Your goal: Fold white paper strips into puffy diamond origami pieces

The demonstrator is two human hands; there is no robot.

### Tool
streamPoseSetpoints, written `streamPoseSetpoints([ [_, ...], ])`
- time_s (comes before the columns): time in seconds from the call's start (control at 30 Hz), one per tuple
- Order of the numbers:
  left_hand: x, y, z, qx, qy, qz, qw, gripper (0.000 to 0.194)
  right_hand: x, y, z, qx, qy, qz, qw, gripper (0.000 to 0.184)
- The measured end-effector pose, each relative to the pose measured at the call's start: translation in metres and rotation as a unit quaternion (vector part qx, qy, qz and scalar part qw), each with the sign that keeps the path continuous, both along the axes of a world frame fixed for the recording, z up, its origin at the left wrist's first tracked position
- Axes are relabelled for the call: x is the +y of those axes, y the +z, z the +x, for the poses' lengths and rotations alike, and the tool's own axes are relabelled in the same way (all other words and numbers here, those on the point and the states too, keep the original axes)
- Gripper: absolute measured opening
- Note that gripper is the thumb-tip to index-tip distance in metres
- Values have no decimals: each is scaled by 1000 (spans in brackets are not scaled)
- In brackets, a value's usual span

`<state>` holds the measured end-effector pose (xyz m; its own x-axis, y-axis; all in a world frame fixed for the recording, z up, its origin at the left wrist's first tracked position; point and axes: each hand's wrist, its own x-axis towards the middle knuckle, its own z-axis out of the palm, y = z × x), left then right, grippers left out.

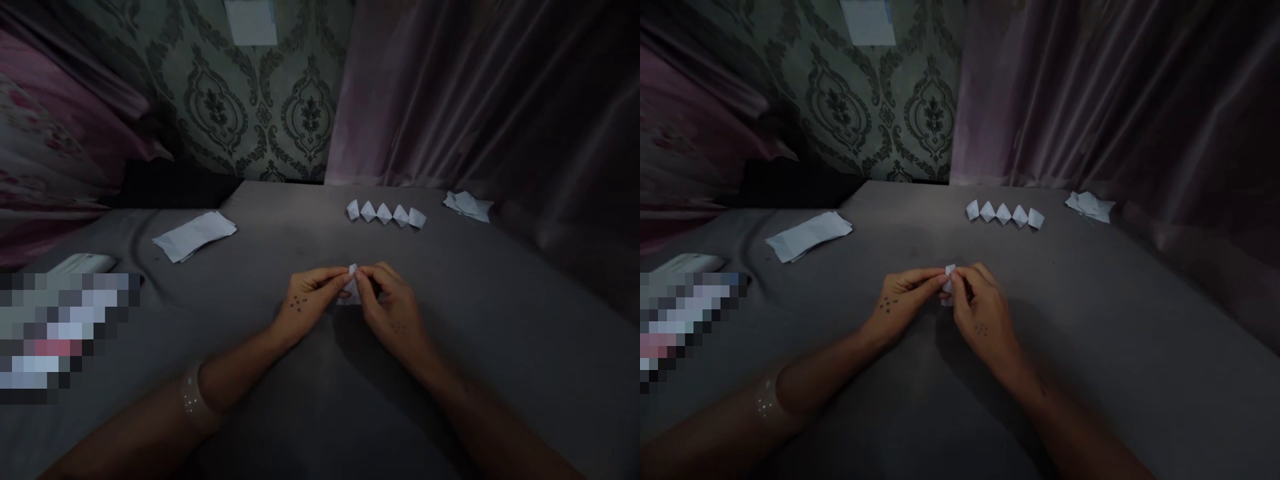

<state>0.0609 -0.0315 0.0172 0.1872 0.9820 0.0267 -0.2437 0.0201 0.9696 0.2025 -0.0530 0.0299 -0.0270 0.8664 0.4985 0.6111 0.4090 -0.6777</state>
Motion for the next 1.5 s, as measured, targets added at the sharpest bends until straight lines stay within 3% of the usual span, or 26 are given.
streamPoseSetpoints([
  [0.1, 1, 1, 0, 4, -9, -2, 1000, 19, 0, -1, 2, -10, 3, 9, 1000, 18],
  [0.37, 4, 2, -4, 50, 23, 84, 995, 13, -4, 2, 0, -14, 4, -2, 1000, 15],
  [0.67, 6, -4, -2, -20, 16, 38, 999, 14, -4, 2, 2, 19, -10, -63, 998, 18],
  [0.77, 7, -4, -1, -51, 18, 12, 998, 15, -2, 2, 2, 77, -33, -97, 992, 14],
  [0.9, 7, -5, 0, -85, -12, -6, 996, 17, 2, 0, 2, 256, 22, -196, 946, 36],
  [1.0, 8, -7, 1, -92, -12, -14, 996, 19, 3, -1, 2, 337, 72, -264, 901, 31],
  [1.07, 8, -8, 1, -90, -4, -24, 996, 20, 2, -2, 1, 361, 69, -274, 889, 28],
  [1.5, 8, -8, -1, -96, -21, -89, 991, 12, -2, -3, -6, 327, 17, -243, 913, 30],
])
